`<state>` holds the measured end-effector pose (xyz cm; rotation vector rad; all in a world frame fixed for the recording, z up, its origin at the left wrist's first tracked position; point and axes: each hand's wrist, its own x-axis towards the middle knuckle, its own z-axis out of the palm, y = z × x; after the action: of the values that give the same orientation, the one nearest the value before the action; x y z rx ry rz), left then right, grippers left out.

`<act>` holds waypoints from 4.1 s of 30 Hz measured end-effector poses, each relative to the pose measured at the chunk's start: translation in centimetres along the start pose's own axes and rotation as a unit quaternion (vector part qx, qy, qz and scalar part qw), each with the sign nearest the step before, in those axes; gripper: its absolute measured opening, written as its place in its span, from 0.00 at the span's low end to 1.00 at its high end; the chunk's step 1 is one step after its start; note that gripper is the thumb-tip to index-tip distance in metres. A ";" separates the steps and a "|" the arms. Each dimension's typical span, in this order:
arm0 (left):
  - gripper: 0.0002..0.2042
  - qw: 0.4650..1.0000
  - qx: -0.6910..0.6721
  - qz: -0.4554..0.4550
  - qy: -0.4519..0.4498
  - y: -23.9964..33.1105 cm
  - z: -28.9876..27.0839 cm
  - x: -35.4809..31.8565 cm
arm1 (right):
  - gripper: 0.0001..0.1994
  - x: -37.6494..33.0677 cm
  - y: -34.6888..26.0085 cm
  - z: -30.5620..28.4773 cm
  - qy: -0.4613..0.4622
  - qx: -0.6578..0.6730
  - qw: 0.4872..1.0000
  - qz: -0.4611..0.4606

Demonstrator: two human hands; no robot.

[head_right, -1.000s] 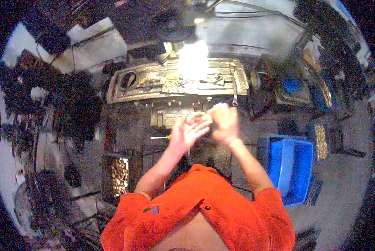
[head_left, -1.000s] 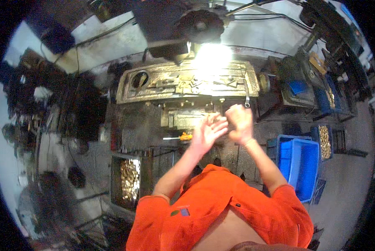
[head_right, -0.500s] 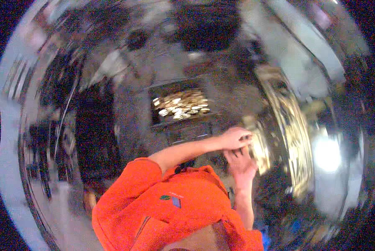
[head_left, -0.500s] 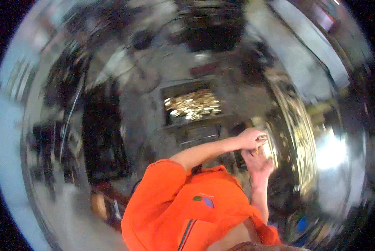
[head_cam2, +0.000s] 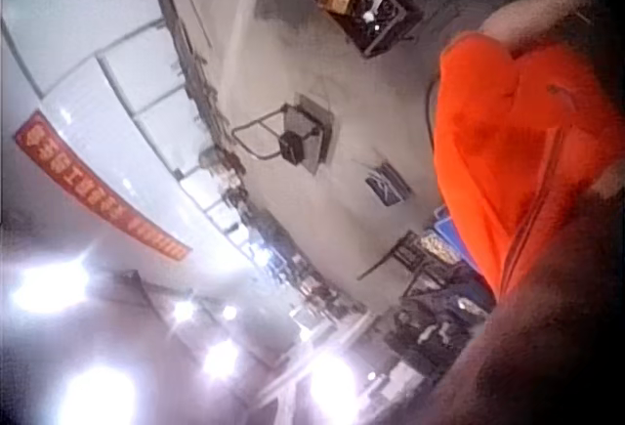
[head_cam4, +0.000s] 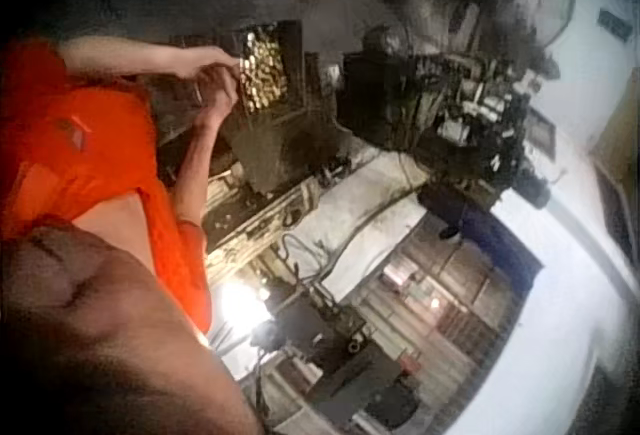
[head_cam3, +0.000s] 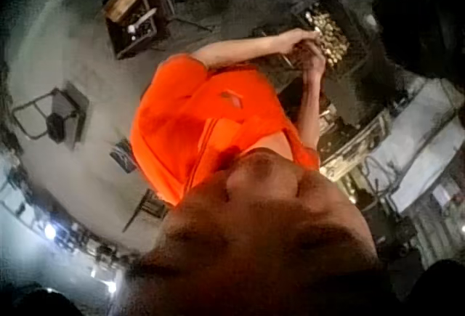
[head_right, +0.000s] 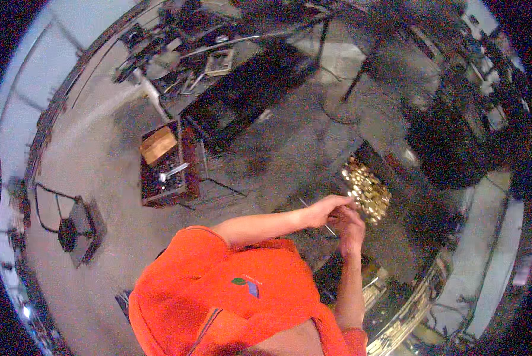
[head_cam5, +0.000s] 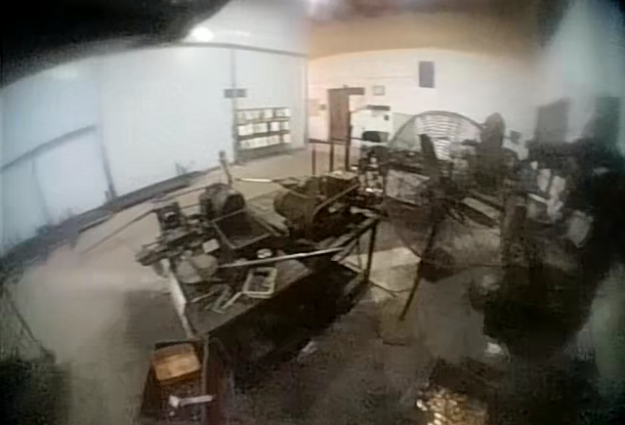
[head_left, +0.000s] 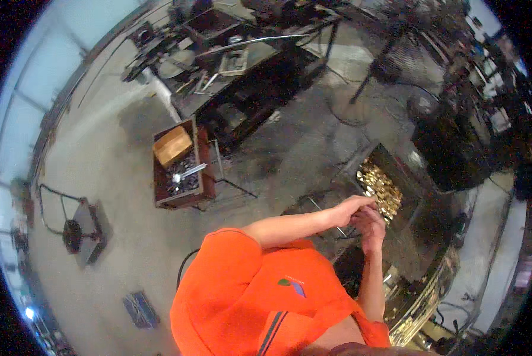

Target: The person uses a wrench to tighten bolts on a milling machine table, then uses a screwdriver to adjust a component on the machine. The person continues to tighten bolts and adjust parts of the machine throughout the clip.

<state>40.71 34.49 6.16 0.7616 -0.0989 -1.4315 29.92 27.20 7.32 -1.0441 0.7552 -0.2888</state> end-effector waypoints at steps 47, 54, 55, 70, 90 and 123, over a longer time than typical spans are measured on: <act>0.14 0.754 -0.046 0.265 0.599 24.9 -35.1 -24.0 | 0.25 47.1 7.4 53.7 -0.381 -0.522 0.729 -0.225; 0.13 0.757 -0.029 0.224 0.613 26.5 -37.1 -22.5 | 0.31 54.1 7.2 61.8 -0.378 -0.631 0.626 -0.260; 0.13 0.755 -0.036 0.222 0.615 26.8 -37.2 -22.3 | 0.31 54.3 6.8 62.5 -0.376 -0.623 0.652 -0.212; 0.15 0.775 -0.068 0.186 0.600 29.1 -38.5 -19.2 | 0.28 56.6 6.8 63.6 -0.440 -0.713 0.462 -0.292; 0.12 0.735 -0.098 0.202 0.640 27.4 -36.6 -20.3 | 0.20 59.2 9.0 65.2 -0.466 -0.749 0.424 -0.206; 0.16 0.715 -0.063 0.216 0.662 22.3 -35.3 -19.7 | 0.15 57.9 10.6 66.5 -0.493 -0.731 0.289 -0.373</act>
<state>73.69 65.83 -1.74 1.3780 0.8761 -0.1945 115.61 45.14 -7.45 -2.8780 -1.1688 0.5100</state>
